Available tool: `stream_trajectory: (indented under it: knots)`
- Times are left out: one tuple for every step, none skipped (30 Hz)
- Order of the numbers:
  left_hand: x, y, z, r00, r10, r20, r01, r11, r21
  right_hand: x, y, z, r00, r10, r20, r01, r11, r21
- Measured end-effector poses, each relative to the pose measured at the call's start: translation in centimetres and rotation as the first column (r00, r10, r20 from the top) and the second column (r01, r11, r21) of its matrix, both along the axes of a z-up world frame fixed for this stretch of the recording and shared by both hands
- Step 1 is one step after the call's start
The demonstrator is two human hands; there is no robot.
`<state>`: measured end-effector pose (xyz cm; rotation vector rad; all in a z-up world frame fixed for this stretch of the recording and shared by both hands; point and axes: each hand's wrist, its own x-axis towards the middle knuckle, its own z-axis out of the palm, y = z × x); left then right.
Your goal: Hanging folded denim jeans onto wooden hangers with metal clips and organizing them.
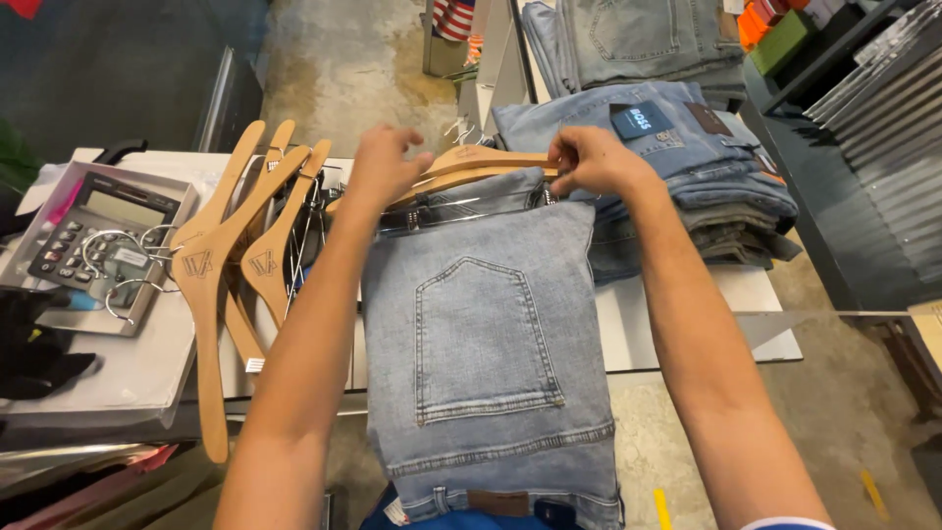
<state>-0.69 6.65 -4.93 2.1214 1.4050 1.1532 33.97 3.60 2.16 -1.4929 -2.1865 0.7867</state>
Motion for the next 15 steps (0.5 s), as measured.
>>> stream_trajectory:
  knots:
    - [0.5, 0.6, -0.4, 1.0, 0.004, 0.003, -0.004, 1.0, -0.002, -0.1, 0.0, -0.2, 1.0, 0.004, 0.003, -0.004, 1.0, -0.002]
    - [1.2, 1.2, -0.6, 0.996, 0.027, -0.081, -0.033, 0.996, -0.079, -0.1, 0.1, -0.3, 0.995, 0.003, 0.098, -0.002, 1.0, -0.007]
    - [1.8, 1.9, -0.9, 0.985, 0.043, -0.166, -0.068, 0.986, -0.153, -0.1, 0.2, -0.4, 0.981, 0.002, 0.192, 0.0, 1.0, -0.012]
    - [2.1, 2.2, -1.1, 0.985, 0.044, -0.165, -0.07, 0.986, -0.153, -0.2, 0.2, -0.4, 0.981, 0.003, 0.193, -0.001, 1.0, -0.012]
    - [2.4, 2.5, -1.2, 0.961, 0.029, -0.275, -0.095, 0.969, -0.228, -0.2, 0.2, -0.4, 0.976, 0.016, 0.218, -0.009, 0.999, -0.032]
    - [2.7, 2.9, -1.4, 0.924, 0.006, -0.382, -0.128, 0.947, -0.296, -0.2, 0.2, -0.4, 0.97, 0.027, 0.241, -0.016, 0.999, -0.051]
    - [2.7, 3.2, -2.0, 0.924, 0.008, -0.382, -0.13, 0.947, -0.293, -0.6, 0.1, 0.0, 0.97, 0.028, 0.241, -0.017, 0.999, -0.048]
    - [2.9, 3.4, -2.6, 0.93, -0.033, -0.365, -0.102, 0.933, -0.344, -1.0, -0.1, 0.5, 0.97, 0.024, 0.241, -0.017, 0.999, -0.034]
    - [3.0, 3.7, -3.2, 0.935, -0.074, -0.346, -0.073, 0.916, -0.393, -1.3, -0.3, 0.9, 0.97, 0.021, 0.241, -0.016, 1.0, -0.02]
    - [3.1, 3.7, -3.2, 0.935, -0.074, -0.346, -0.073, 0.917, -0.393, -1.8, 0.2, 0.5, 0.97, 0.02, 0.241, -0.016, 1.0, -0.02]
    - [3.1, 3.8, -3.3, 0.94, -0.035, -0.339, -0.066, 0.957, -0.282, -2.4, 0.6, 0.2, 0.973, 0.032, 0.23, -0.047, 0.997, 0.062]
    - [3.1, 3.6, -3.5, 0.945, 0.002, -0.328, -0.06, 0.984, -0.168, -2.9, 1.0, -0.3, 0.975, 0.046, 0.219, -0.078, 0.987, 0.141]
    - [3.4, 3.7, -3.4, 0.944, 0.001, -0.329, -0.06, 0.983, -0.171, -3.8, 1.0, -0.6, 0.975, 0.046, 0.218, -0.078, 0.987, 0.138]
    - [3.6, 3.6, -3.2, 0.941, 0.065, -0.332, -0.074, 0.997, -0.013, -4.7, 1.0, -0.9, 0.98, 0.046, 0.195, -0.09, 0.971, 0.223]
    - [3.7, 3.6, -3.1, 0.937, 0.129, -0.325, -0.086, 0.986, 0.144, -5.7, 0.9, -1.1, 0.984, 0.049, 0.17, -0.1, 0.947, 0.307]
